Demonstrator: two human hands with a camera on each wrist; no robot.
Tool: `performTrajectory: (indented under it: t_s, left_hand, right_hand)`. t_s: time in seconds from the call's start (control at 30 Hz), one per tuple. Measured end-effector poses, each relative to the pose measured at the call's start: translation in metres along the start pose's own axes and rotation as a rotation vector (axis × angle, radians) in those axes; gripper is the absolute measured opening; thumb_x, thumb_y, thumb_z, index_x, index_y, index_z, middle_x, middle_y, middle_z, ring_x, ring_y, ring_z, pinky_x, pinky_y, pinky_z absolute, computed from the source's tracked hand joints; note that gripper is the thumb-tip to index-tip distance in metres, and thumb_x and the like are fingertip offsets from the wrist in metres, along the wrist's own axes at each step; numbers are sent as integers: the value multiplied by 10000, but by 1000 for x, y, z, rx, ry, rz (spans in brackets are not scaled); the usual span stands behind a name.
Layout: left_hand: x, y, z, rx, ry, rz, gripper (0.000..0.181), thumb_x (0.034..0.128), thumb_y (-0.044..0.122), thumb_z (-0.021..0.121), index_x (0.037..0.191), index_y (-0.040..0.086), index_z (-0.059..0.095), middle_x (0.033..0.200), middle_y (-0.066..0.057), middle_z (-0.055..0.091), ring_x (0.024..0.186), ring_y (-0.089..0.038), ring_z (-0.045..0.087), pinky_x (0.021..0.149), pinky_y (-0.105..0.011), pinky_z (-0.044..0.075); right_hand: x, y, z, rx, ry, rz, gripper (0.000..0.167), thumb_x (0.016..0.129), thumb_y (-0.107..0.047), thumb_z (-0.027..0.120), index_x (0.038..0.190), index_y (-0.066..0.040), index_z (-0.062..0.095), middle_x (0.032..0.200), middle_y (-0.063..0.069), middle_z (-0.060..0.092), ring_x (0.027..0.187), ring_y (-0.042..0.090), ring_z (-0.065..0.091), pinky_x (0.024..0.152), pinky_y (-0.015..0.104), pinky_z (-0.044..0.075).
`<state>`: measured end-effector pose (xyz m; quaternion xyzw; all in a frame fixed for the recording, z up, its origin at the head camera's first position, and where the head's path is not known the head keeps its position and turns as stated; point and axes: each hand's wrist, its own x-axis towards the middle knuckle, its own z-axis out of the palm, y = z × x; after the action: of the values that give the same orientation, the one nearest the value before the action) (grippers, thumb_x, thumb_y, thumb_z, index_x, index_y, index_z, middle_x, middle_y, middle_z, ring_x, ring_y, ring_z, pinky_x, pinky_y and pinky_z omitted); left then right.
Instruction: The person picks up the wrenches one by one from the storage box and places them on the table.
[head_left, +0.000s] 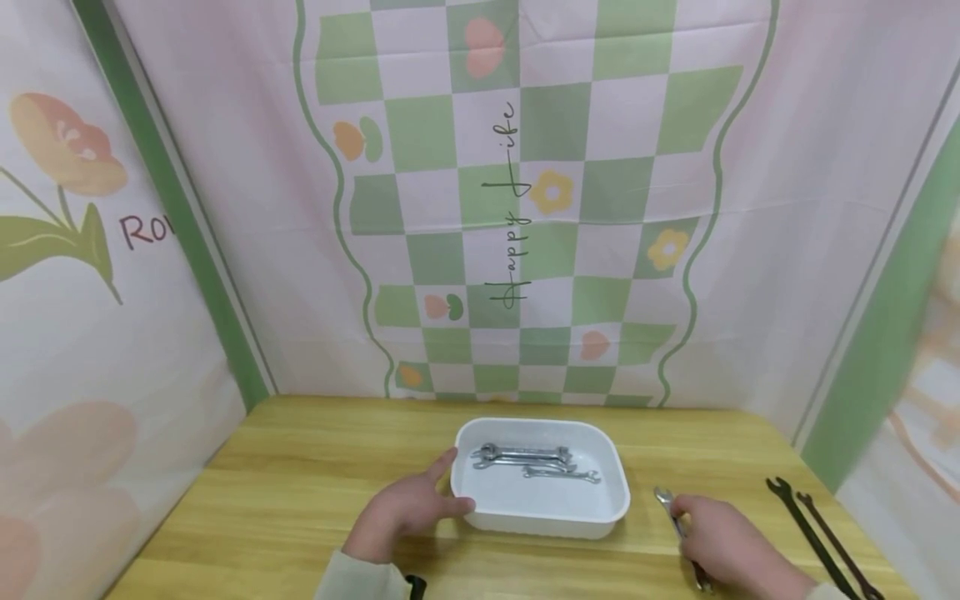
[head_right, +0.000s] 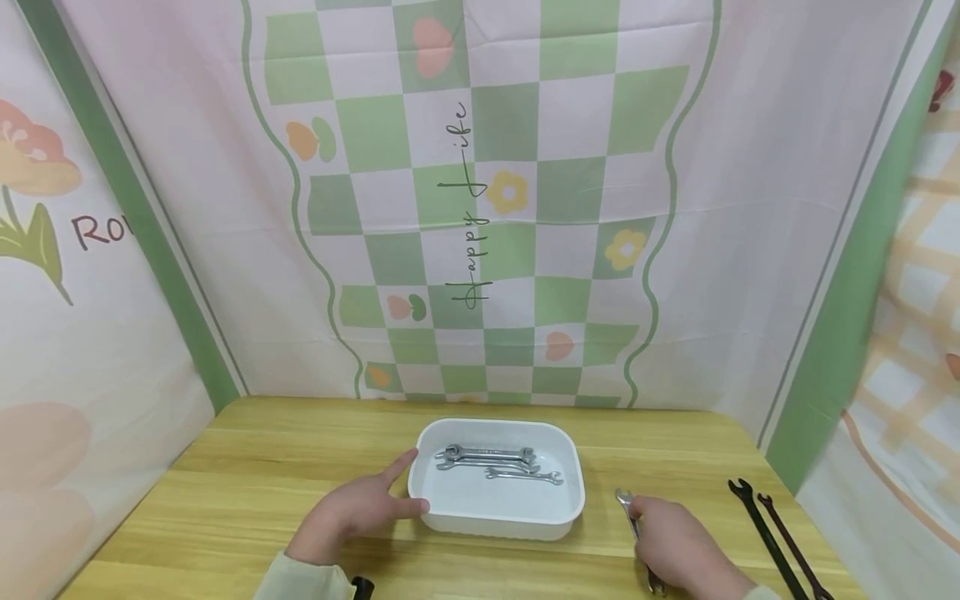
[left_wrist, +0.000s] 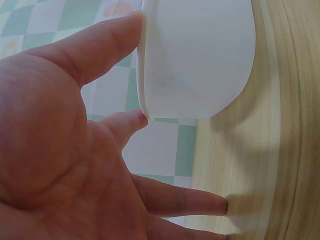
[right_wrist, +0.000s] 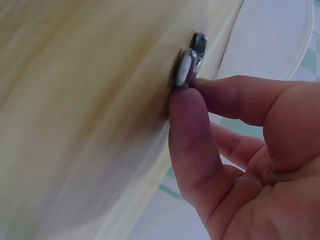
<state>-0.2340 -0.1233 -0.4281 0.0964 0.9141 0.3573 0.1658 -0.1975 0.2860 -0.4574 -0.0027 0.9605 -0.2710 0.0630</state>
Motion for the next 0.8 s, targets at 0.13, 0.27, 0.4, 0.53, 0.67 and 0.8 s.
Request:
performTrajectory:
  t_s: [0.13,0.27,0.4,0.53,0.67,0.8]
  left_hand:
    - [1,-1,0,-2,1,1,936,873,539,704,1606,215,221,1380,-263,537,1239,-530,475,986,-730,322]
    - [1,-1,0,-3,2,-1,937,871,542,704,1606,218,221,1380,-263,537,1240,-531,473,984,-732,322]
    - [1,-1,0,-1,-1,3,937,876,542,698,1608,213,213,1373,-264,542,1236,-528,479,983,-729,328]
    - [1,-1,-1,-1,-3,6,937,879,545,694,1608,213,209,1373,-261,543,1234,-523,484,981,-725,335]
    - [1,-1,-2,-7,-2,10,936,880,540,697,1608,215,208,1375,-261,542,1234,-522,485,981,-725,336]
    - [0,0,-3,-4,2,17,937,878,531,703,1607,204,214,1370,-263,546,1225,-518,495,975,-717,349]
  right_hand:
    - [-2,11,-7,-42,8,-11,337,792,93,602,1123,34,628,744,20,578,506,186,525,479,329,462]
    - [-2,27,-15,-32,-7,21,349,809,90,567,1148,26,620,690,25,541,485,193,521,463,340,457]
    - [0,44,-24,-40,-14,21,375,790,79,560,1155,13,619,720,27,559,510,203,502,489,351,434]
    - [1,57,-32,-54,-17,22,380,779,83,551,1148,17,617,714,25,573,501,197,493,486,350,434]
    - [2,67,-38,-128,-5,-2,353,790,60,569,1135,10,625,717,13,587,529,193,489,513,353,424]
    - [2,77,-43,-145,8,-4,322,798,58,563,1113,25,625,801,59,620,516,187,487,485,355,426]
